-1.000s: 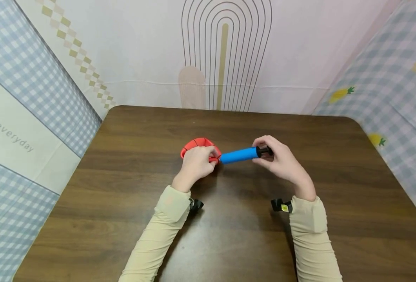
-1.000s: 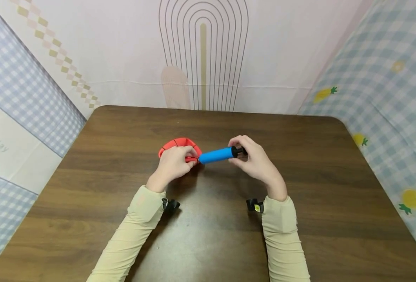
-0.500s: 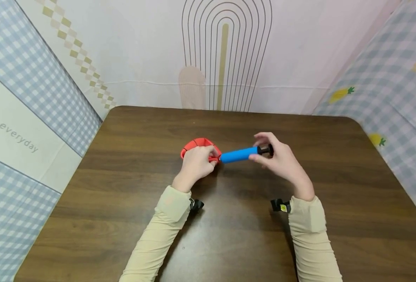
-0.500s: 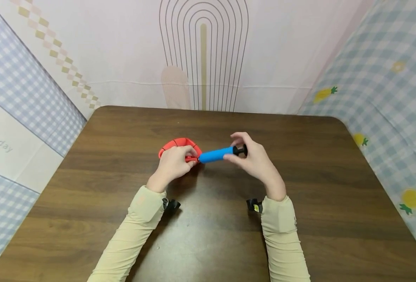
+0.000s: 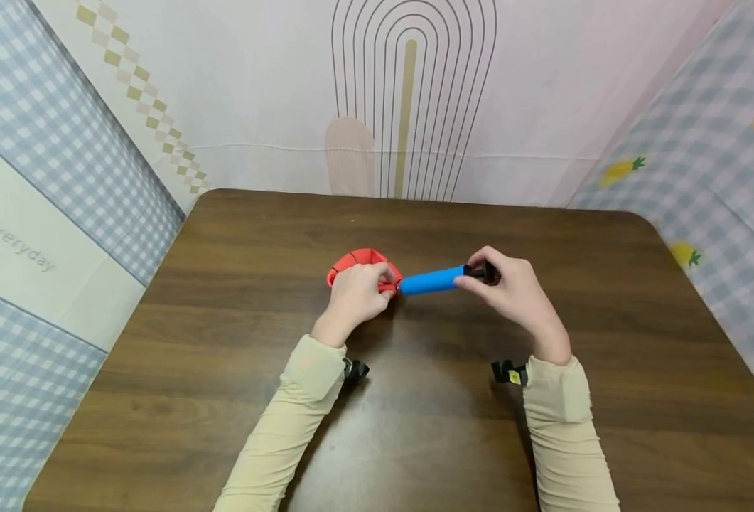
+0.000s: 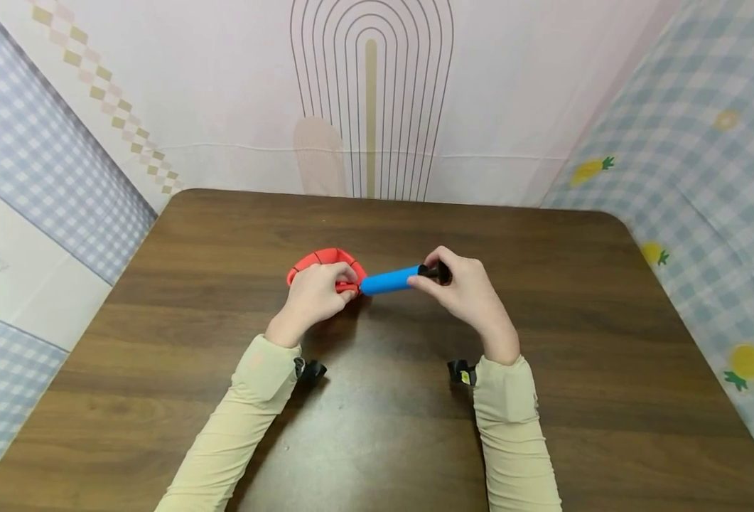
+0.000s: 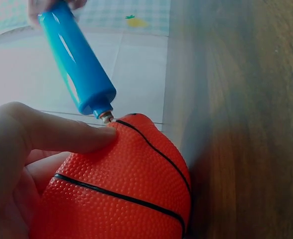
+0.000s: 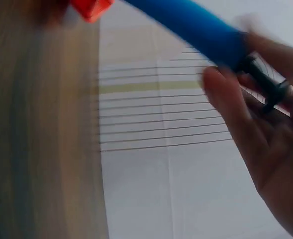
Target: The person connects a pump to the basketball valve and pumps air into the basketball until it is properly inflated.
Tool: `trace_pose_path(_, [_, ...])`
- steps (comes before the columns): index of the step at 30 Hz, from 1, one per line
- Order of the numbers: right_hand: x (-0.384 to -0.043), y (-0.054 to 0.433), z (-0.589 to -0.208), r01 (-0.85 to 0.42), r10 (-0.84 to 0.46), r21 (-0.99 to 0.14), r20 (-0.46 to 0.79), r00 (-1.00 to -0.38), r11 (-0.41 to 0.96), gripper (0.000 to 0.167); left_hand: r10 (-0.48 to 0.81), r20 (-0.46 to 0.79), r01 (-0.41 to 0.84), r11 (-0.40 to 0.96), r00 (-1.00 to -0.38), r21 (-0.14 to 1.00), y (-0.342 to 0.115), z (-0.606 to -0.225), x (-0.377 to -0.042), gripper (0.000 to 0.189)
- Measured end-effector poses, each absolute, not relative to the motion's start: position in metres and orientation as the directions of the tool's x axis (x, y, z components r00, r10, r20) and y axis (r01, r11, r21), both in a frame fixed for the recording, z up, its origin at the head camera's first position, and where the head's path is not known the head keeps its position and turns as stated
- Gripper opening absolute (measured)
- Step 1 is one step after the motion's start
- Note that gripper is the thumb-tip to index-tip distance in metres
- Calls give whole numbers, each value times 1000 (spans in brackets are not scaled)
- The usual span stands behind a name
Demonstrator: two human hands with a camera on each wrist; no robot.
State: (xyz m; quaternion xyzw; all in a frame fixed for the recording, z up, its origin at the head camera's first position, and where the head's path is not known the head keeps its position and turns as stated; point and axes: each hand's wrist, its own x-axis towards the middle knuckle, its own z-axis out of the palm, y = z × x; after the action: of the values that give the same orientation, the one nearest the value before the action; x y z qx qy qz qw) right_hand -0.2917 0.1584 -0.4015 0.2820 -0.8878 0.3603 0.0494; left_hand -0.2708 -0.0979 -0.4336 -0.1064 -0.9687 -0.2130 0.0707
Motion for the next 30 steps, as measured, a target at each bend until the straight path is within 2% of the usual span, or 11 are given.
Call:
trace_pose_path(5, [-292,158,-402,-557,-478,-593,305,-824,581,44,175,175,233,882,-969,410,-99,-434,-271,14])
trace_pose_path(8, [-292,157,-403,-562,-453,-564,336,-826,605,33,173,177,232,880,-969,414,-99,-434,-271,14])
trace_pose_path(14, [-293,157,-403,-596,-499,-544,333,-800,591,44,168,172,226,878,-971,422,-99,-434,-272,15])
trace_pose_path(17, [-292,156,-404,-596,-484,-512,350,-802,618,36,164,169,222,879,-972,423,-99,-434,-272,14])
trace_pose_path(22, [-292,156,-403,-604,-500,-509,342,-796,614,43,166,164,221,878,-972,425,-100,-434,-272,14])
trace_pose_path(25, [-291,156,-402,-593,-485,-505,343,-804,627,34,169,162,224,876,-972,427,-100,-435,-272,14])
trace_pose_path(30, [-292,159,-401,-597,-525,-526,299,-797,606,45,175,156,227,870,-972,437,-100,-435,-273,15])
